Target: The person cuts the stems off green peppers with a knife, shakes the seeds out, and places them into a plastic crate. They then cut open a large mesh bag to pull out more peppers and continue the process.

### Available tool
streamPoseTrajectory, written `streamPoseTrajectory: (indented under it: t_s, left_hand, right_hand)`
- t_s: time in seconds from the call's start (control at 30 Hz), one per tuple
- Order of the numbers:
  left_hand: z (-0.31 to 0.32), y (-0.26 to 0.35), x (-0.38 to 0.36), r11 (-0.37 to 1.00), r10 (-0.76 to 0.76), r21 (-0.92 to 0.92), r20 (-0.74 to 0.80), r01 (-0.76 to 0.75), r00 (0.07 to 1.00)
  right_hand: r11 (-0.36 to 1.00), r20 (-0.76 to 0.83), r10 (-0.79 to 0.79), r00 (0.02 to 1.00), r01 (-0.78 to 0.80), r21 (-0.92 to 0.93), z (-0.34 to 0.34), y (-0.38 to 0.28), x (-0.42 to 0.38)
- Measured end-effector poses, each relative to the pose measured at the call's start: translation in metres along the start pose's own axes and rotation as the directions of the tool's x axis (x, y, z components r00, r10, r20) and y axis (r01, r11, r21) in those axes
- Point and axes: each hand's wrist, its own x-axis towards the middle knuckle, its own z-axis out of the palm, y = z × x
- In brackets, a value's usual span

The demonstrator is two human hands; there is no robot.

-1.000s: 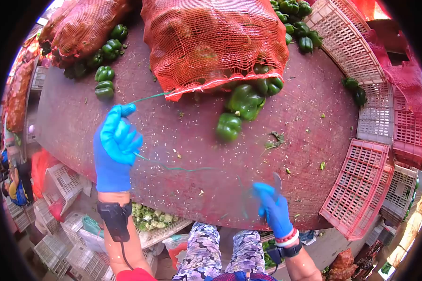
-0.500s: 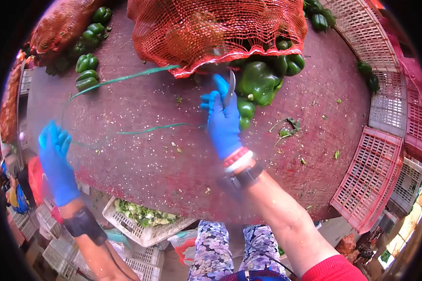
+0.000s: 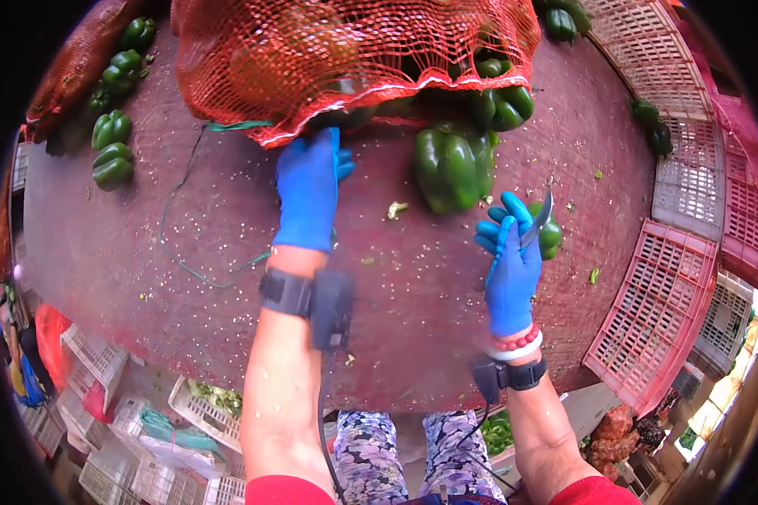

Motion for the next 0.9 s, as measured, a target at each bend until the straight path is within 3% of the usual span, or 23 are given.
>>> streamPoseTrajectory:
  t_s: [0.03, 0.07, 0.13, 0.2, 0.27, 0.33, 0.47, 0.53, 0.6, 0.7, 0.8, 0.9]
  left_hand:
    - [0.006, -0.004, 0.009, 0.962, -0.081, -0.257, 0.07, 0.096, 0.994]
    - [0.012, -0.009, 0.013, 0.943, -0.091, -0.314, 0.063, 0.106, 0.994]
    - [0.023, -0.02, 0.016, 0.897, -0.111, -0.425, 0.05, 0.122, 0.993]
    - [0.02, -0.031, 0.019, 0.87, -0.096, -0.478, 0.072, 0.119, 0.993]
    - [0.015, -0.034, 0.014, 0.887, -0.078, -0.452, 0.046, 0.09, 0.996]
    - [0.007, -0.034, 0.0, 0.938, -0.044, -0.345, -0.021, 0.034, 0.999]
    - [-0.006, -0.019, -0.003, 0.94, -0.082, -0.338, -0.082, 0.05, 0.993]
    - [-0.008, -0.006, -0.002, 0.951, -0.159, -0.281, -0.08, 0.131, 0.984]
    - [-0.008, 0.006, -0.001, 0.956, -0.201, -0.239, -0.101, 0.172, 0.974]
    - [-0.003, 0.023, -0.001, 0.956, -0.231, -0.217, -0.139, 0.198, 0.963]
    - [-0.002, 0.043, -0.001, 0.93, -0.266, -0.286, -0.092, 0.23, 0.96]
    - [-0.009, 0.048, -0.003, 0.889, -0.28, -0.376, 0.001, 0.26, 0.96]
  right_hand:
    - [0.998, 0.016, 0.019, 1.0, -0.02, 0.066, 0.006, -0.012, -0.003]
    - [0.999, 0.031, -0.01, 0.999, 0.009, 0.032, 0.02, -0.023, -0.005]
    - [0.982, 0.259, 0.028, 0.966, -0.076, 0.174, 0.048, -0.034, -0.004]
    - [0.979, 0.499, 0.164, 0.851, -0.202, 0.022, 0.067, -0.035, 0.009]
    - [0.96, 0.427, -0.084, 0.9, 0.188, -0.207, 0.076, -0.013, 0.023]
    - [0.731, 0.386, -0.352, 0.853, 0.508, -0.456, 0.071, 0.002, 0.022]
    - [0.603, 0.215, -0.368, 0.905, 0.408, -0.686, 0.044, 0.032, 0.02]
    - [0.852, 0.094, -0.111, 0.989, 0.143, -0.503, 0.047, 0.045, 0.03]
    - [0.98, 0.121, 0.174, 0.977, -0.159, -0.121, 0.066, 0.014, 0.032]
    - [0.916, 0.213, 0.325, 0.922, -0.363, 0.173, 0.11, 0.018, 0.052]
    - [0.864, 0.196, 0.374, 0.907, -0.417, 0.282, 0.141, 0.019, 0.065]
    - [0.554, 0.395, 0.435, 0.809, -0.586, 0.591, 0.155, 0.042, 0.077]
